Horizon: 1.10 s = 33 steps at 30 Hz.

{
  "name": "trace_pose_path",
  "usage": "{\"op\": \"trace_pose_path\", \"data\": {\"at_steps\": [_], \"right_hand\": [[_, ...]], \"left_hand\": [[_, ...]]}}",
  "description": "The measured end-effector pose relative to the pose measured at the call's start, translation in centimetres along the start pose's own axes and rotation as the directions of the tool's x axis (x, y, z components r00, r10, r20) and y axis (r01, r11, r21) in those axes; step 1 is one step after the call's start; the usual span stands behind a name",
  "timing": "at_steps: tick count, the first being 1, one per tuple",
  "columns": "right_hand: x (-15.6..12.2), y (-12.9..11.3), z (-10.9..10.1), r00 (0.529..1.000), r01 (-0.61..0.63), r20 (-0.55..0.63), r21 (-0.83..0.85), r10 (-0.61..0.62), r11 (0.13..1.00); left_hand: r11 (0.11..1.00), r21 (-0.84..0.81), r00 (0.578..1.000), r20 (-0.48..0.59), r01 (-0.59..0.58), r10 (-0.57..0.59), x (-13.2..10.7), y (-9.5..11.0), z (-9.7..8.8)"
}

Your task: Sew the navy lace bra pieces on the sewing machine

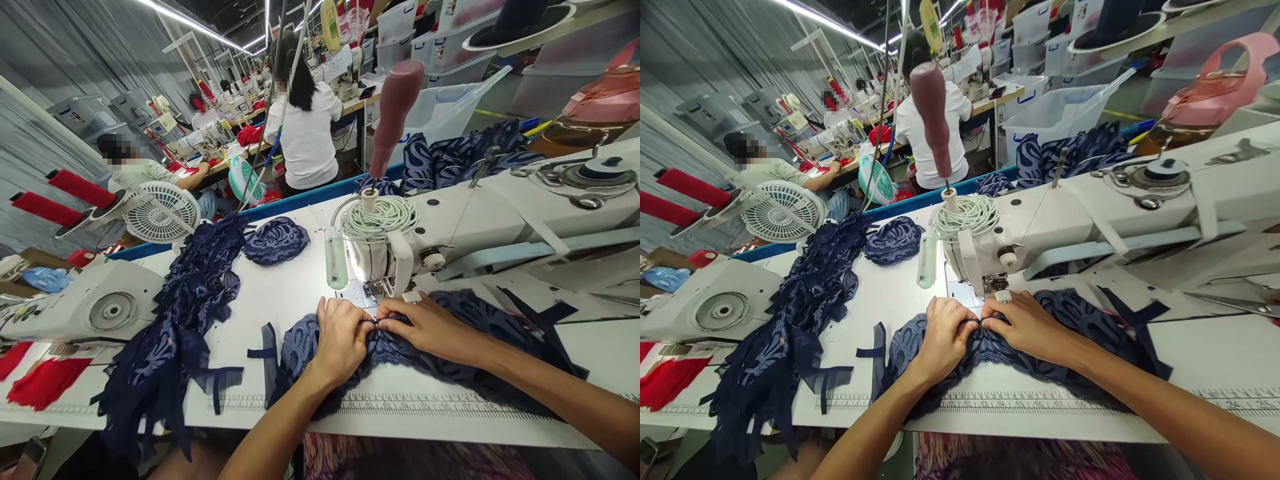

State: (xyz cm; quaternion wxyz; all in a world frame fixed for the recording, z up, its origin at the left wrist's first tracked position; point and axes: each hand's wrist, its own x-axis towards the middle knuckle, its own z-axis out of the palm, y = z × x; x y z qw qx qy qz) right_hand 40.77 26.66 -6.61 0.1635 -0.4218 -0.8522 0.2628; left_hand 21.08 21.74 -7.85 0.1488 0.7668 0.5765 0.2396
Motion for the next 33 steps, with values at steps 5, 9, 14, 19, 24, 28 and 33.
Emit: {"op": "trace_pose_path", "data": {"at_steps": [5, 9, 14, 19, 24, 28, 33], "right_hand": [[0.1, -0.1, 0.3, 1.000, 0.012, -0.024, -0.071, -0.014, 0.997], [0.1, -0.1, 1.4, 0.995, -0.007, -0.095, -0.148, -0.007, 0.989], [0.0, 0.4, 1.4, 0.988, 0.031, -0.138, -0.231, -0.064, 0.973], [0.2, 0.9, 1.7, 0.982, 0.078, -0.145, -0.262, -0.119, 0.962], [0.7, 1.4, 2.9, 0.980, 0.044, -0.179, -0.226, -0.086, 0.973], [1.2, 1.7, 3.4, 0.974, -0.015, -0.224, -0.181, -0.027, 0.983], [1.8, 1.8, 3.7, 0.963, -0.047, -0.271, -0.150, 0.005, 0.988]], "left_hand": [[0.999, 0.042, 0.998, -0.064, 0.008, -0.006, -0.3, 0.1, 0.8], [0.995, 0.101, 0.982, -0.187, 0.012, 0.007, -0.3, 0.2, 1.2], [0.950, 0.281, 0.945, -0.251, -0.135, 0.208, -1.3, 1.4, 0.0], [0.893, 0.281, 0.910, -0.121, -0.352, 0.397, -3.6, 2.5, 0.3], [0.867, 0.314, 0.900, -0.074, -0.388, 0.429, -5.0, 2.1, 1.8], [0.861, 0.335, 0.905, -0.051, -0.383, 0.423, -5.5, 1.8, 1.9], [0.839, 0.352, 0.900, 0.026, -0.416, 0.435, -5.6, 1.6, 1.6]]}}
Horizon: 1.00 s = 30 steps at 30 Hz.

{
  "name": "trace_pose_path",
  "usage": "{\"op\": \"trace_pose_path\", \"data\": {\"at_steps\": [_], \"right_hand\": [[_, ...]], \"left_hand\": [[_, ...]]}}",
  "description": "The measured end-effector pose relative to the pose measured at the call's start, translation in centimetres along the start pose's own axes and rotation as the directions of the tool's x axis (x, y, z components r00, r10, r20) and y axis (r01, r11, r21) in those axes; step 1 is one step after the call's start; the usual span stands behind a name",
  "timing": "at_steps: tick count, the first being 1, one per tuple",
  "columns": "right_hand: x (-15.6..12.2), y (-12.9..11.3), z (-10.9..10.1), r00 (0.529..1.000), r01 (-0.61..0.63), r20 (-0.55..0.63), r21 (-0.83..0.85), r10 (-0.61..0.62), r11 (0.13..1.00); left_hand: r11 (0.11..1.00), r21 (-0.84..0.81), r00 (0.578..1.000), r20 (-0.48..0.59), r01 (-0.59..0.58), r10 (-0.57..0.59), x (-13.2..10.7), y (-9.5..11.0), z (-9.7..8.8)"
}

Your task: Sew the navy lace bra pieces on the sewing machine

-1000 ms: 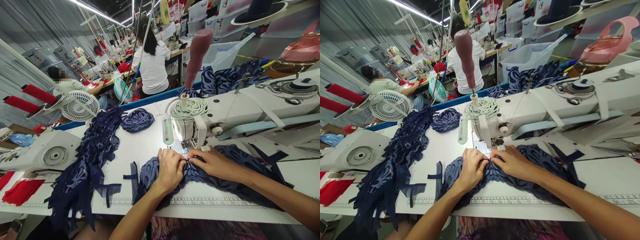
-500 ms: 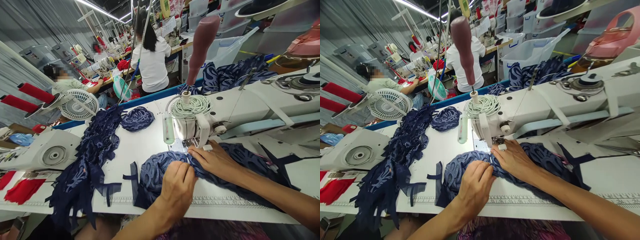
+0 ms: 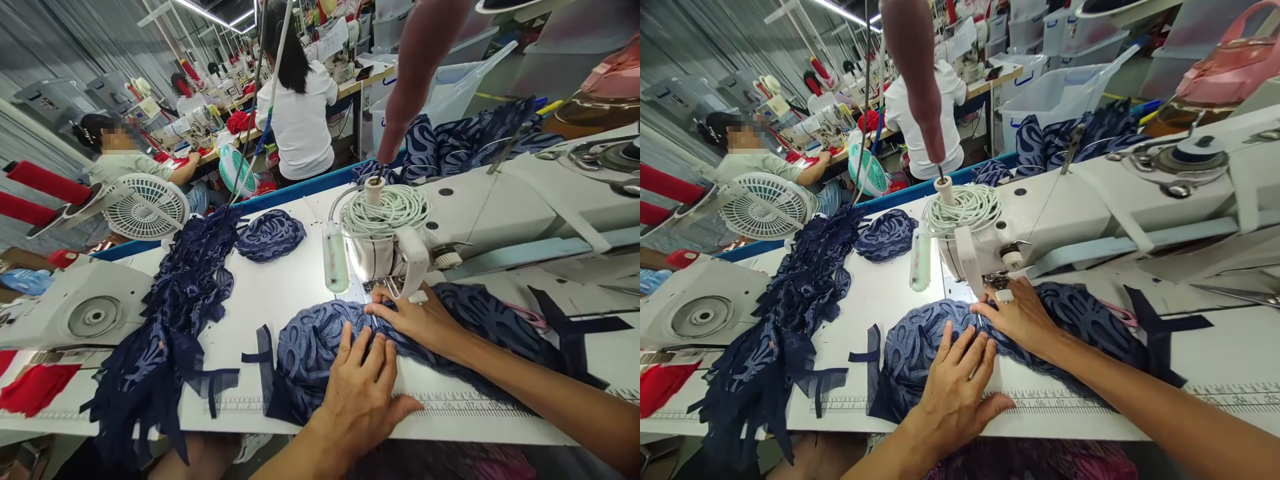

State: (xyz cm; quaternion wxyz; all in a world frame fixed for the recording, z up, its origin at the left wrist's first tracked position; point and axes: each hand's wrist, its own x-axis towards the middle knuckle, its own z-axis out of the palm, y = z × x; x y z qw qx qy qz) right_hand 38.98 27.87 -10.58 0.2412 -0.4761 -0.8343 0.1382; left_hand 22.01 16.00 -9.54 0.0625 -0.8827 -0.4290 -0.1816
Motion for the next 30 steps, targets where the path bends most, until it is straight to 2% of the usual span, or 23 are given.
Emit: {"op": "trace_pose_path", "data": {"at_steps": [3, 7, 10, 12, 14, 21, 26, 30], "right_hand": [[-0.3, 0.0, -0.7, 0.998, 0.062, -0.007, -0.008, -0.062, 0.998], [-2.0, 0.0, -2.8, 0.984, 0.160, -0.066, -0.081, -0.166, 0.984], [-3.5, -0.2, -3.9, 0.933, 0.296, -0.152, -0.187, -0.325, 0.937], [-3.9, -0.5, -4.0, 0.886, 0.402, -0.159, -0.210, -0.437, 0.891], [-3.9, -0.7, -3.7, 0.861, 0.457, -0.151, -0.188, -0.485, 0.870], [-3.9, -0.1, -2.6, 0.881, 0.418, -0.167, -0.166, -0.443, 0.893], [-4.0, 0.2, -2.5, 0.887, 0.414, -0.137, -0.186, -0.441, 0.891], [-3.9, 0.4, -2.5, 0.892, 0.409, -0.126, -0.178, -0.433, 0.895]], "left_hand": [[0.999, -0.023, 0.999, 0.025, 0.030, -0.030, 0.1, 0.0, -0.5], [0.989, -0.126, 0.996, 0.061, 0.079, -0.072, 1.0, -0.3, -1.8], [0.977, -0.187, 0.995, 0.024, 0.103, -0.100, 2.3, -1.2, -2.5], [0.980, -0.171, 0.994, -0.034, 0.100, -0.108, 3.1, -2.0, -2.2], [0.991, -0.113, 0.993, -0.084, 0.074, -0.084, 3.5, -2.7, -1.5], [0.995, 0.042, 0.988, -0.133, 0.090, -0.084, 2.1, -3.3, 0.8], [0.992, 0.021, 0.978, -0.169, 0.127, -0.122, 1.9, -3.2, 1.0], [0.990, -0.020, 0.977, -0.159, 0.143, -0.144, 2.1, -3.3, 0.8]]}}
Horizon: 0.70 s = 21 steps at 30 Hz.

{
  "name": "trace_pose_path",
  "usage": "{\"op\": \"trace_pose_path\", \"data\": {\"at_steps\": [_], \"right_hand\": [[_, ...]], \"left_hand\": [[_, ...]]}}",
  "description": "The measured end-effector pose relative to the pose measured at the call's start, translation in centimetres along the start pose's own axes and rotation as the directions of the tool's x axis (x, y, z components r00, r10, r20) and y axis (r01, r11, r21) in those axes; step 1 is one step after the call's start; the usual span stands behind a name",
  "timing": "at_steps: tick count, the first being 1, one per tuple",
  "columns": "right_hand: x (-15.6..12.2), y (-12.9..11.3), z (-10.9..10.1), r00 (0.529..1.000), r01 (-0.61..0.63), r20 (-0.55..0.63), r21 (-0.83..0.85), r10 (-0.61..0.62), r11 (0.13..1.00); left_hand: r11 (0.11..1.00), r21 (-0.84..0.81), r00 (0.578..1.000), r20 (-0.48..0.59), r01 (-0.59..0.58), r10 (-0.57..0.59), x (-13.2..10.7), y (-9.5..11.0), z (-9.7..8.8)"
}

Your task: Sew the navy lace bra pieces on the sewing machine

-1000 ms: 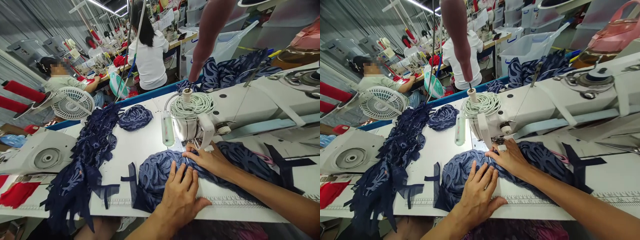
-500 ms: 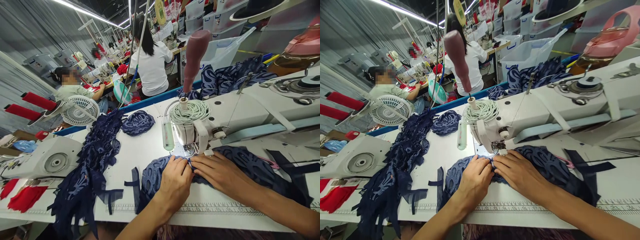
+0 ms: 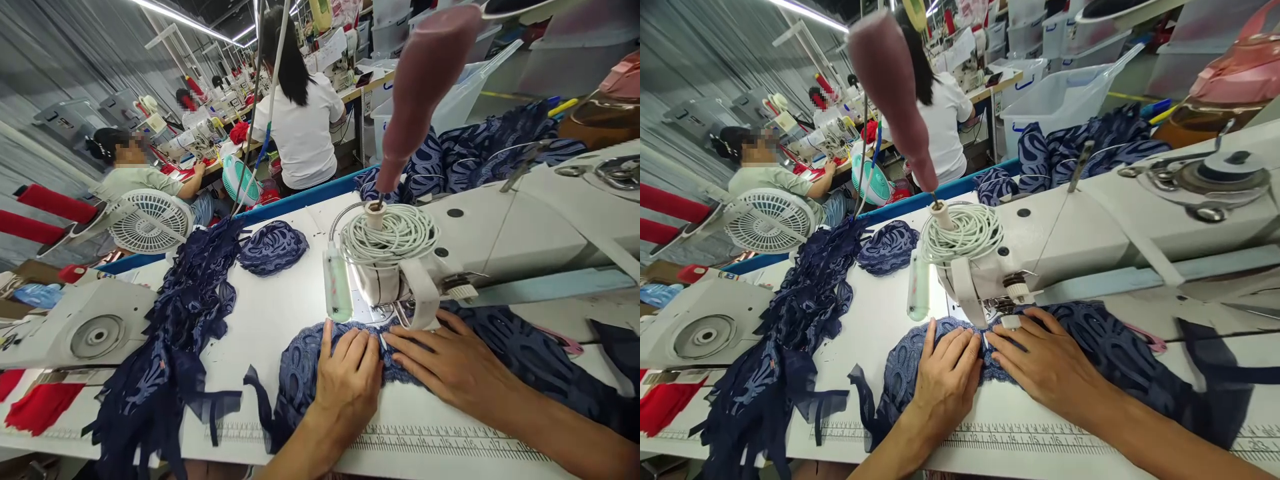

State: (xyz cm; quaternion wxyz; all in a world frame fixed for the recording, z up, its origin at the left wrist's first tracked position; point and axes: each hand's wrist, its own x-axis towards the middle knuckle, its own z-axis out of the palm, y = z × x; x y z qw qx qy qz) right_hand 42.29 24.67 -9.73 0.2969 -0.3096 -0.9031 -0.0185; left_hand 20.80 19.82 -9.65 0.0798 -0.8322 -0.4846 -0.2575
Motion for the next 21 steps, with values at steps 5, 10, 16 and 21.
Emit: {"op": "trace_pose_path", "data": {"at_steps": [5, 10, 16, 21], "right_hand": [[-0.25, 0.17, 0.17, 0.999, -0.032, 0.028, 0.035, 0.031, 0.999], [-0.13, 0.18, 0.07, 0.998, -0.065, 0.022, 0.062, 0.063, 0.996], [-0.13, 0.25, 0.08, 0.998, -0.054, 0.046, 0.055, 0.052, 0.997], [0.02, 0.29, 0.13, 0.997, -0.052, 0.067, 0.048, 0.049, 0.997]], "left_hand": [[0.994, -0.081, 0.994, 0.086, 0.072, -0.065, -0.15, 0.02, -0.37], [0.993, -0.063, 0.990, 0.103, 0.104, -0.097, -0.39, 0.08, -0.43], [0.994, -0.061, 0.986, 0.147, 0.094, -0.084, -0.28, -0.10, -0.69], [0.999, 0.025, 0.988, 0.152, 0.020, -0.024, -0.35, 0.02, -1.08]]}}
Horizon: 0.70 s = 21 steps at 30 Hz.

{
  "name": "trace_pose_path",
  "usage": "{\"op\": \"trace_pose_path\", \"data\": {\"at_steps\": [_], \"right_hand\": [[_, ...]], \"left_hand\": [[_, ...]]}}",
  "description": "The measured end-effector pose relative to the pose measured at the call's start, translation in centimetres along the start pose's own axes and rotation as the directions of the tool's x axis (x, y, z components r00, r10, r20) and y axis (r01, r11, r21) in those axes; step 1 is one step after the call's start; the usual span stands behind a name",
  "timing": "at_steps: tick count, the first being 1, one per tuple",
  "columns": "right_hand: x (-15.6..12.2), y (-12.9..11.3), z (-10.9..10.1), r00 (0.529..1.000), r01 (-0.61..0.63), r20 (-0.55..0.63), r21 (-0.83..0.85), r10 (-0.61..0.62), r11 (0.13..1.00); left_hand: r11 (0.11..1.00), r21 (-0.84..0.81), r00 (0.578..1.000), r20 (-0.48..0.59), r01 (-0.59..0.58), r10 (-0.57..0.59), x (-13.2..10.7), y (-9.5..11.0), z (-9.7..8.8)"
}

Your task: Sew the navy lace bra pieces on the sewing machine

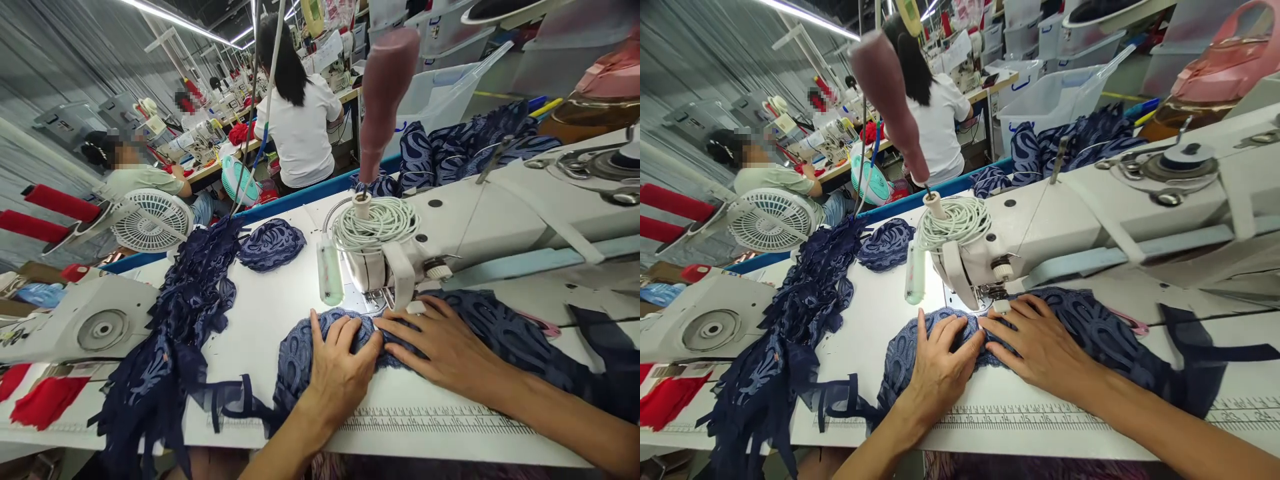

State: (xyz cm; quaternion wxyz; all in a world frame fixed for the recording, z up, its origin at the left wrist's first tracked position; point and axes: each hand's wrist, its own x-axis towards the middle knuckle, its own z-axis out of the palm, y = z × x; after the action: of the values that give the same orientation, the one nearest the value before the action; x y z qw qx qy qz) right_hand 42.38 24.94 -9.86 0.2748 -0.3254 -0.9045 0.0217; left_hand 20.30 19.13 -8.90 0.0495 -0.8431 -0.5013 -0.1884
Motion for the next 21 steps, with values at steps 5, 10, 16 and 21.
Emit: {"op": "trace_pose_path", "data": {"at_steps": [5, 10, 16, 21], "right_hand": [[0.3, 0.1, -0.6, 0.997, 0.024, 0.077, -0.033, -0.022, 0.999], [0.8, -0.3, -1.2, 0.997, 0.057, 0.060, -0.133, -0.049, 0.990], [0.7, -0.3, -0.9, 0.998, 0.040, 0.044, -0.145, -0.034, 0.989], [0.5, 0.7, -1.5, 0.994, 0.059, 0.100, -0.039, -0.055, 0.997]], "left_hand": [[0.993, 0.051, 0.994, 0.035, -0.110, 0.108, -0.9, 0.5, -0.1], [0.989, 0.109, 0.995, 0.014, -0.099, 0.098, -1.7, 1.1, 0.0], [0.983, 0.159, 0.995, 0.017, -0.096, 0.094, -1.7, 1.1, -0.6], [0.984, 0.155, 0.996, 0.015, -0.092, 0.091, -1.7, 1.1, -0.6]]}}
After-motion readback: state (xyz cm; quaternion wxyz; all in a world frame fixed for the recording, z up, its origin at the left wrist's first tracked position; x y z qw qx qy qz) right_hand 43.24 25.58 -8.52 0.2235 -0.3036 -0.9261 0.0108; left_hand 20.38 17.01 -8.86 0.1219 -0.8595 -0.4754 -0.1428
